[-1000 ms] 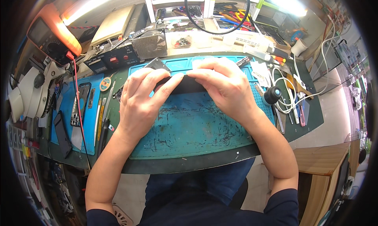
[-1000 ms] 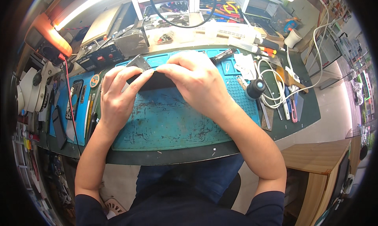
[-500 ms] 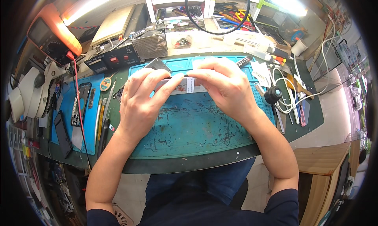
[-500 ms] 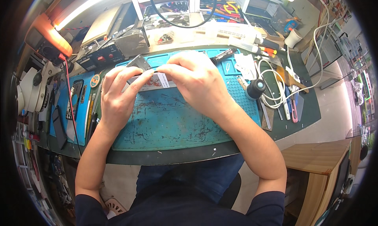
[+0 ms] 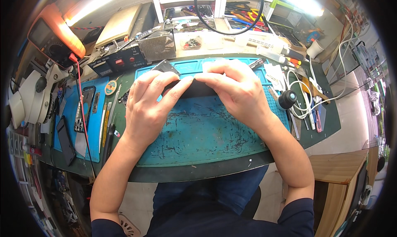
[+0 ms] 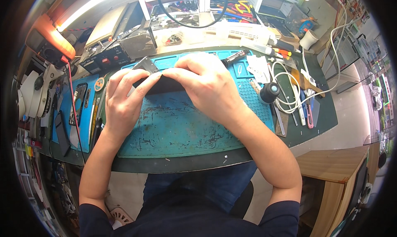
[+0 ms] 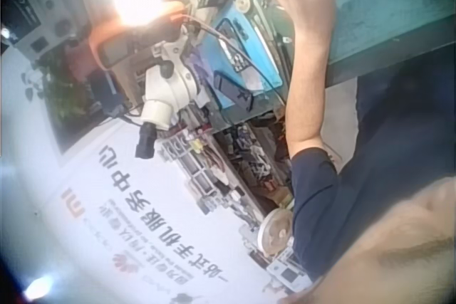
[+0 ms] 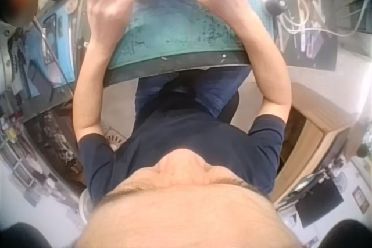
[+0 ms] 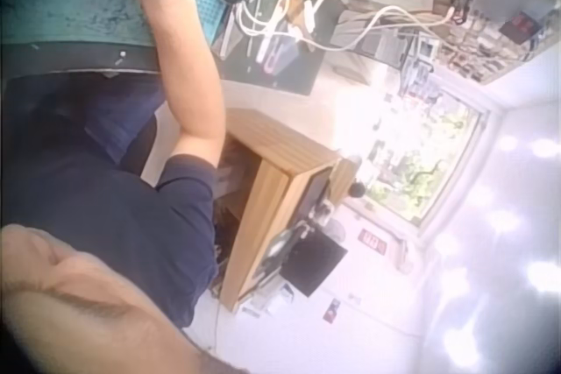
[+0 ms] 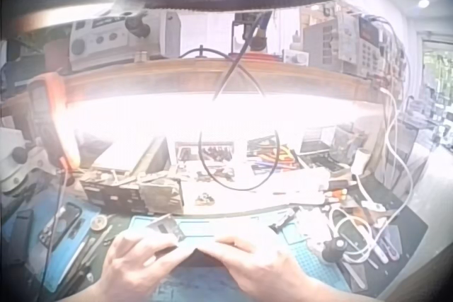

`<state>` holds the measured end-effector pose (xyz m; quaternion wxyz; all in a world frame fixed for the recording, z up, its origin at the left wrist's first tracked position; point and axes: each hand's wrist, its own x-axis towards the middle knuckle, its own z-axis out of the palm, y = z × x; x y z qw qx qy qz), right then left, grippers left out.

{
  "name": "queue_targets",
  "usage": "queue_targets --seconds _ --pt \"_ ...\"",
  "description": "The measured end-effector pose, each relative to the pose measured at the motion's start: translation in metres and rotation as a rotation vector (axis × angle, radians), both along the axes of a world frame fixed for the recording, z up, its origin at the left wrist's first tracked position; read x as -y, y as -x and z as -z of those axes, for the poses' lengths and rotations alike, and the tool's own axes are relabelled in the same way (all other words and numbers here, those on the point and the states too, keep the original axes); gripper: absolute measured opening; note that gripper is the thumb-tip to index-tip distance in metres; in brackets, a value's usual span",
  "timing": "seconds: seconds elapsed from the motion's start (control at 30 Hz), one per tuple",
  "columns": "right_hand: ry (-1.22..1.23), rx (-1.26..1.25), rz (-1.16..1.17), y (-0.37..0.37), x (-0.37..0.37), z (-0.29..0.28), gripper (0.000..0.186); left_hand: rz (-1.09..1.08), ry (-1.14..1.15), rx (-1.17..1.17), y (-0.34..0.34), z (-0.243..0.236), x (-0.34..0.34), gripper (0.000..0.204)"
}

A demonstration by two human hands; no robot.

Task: The person disassembles a smartphone on a workbench, using a screwdriver and tweezers to remove screws and separate internal components. They handle the phone's back cover, battery, and circuit boards while working at a cluttered repair station.

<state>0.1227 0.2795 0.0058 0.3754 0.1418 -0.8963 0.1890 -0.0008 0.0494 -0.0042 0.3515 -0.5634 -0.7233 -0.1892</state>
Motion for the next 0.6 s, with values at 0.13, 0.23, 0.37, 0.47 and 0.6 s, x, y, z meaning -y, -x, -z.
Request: queue_targets --seconds 0.13,0.23,0.37,0.47,0.6 --pt "0.003 0.002 -0.003 0.0006 -0.0002 0.0006 0.038 -0.001 -0.005 -0.005 0.0002 0.0005 -0.0004 0.048" --pt "0.008 0.010 0.001 -0.0004 0.0009 -0.0002 0.038 0.004 -0.012 -0.007 0.0004 0.0010 -0.0005 0.048" --pt "0.015 0.021 0.012 -0.0007 0.0011 -0.0001 0.036 0.009 -0.010 -0.003 0.0004 -0.0005 -0.0010 0.047" --pt "0.039 0.000 0.018 0.0011 0.0016 0.0040 0.032 0.014 -0.016 0.002 0.0000 0.0000 -0.0014 0.047" --pt "0.053 -0.008 0.015 0.0011 0.0023 0.0024 0.027 0.017 -0.022 -0.005 0.0012 0.0002 -0.0010 0.047"
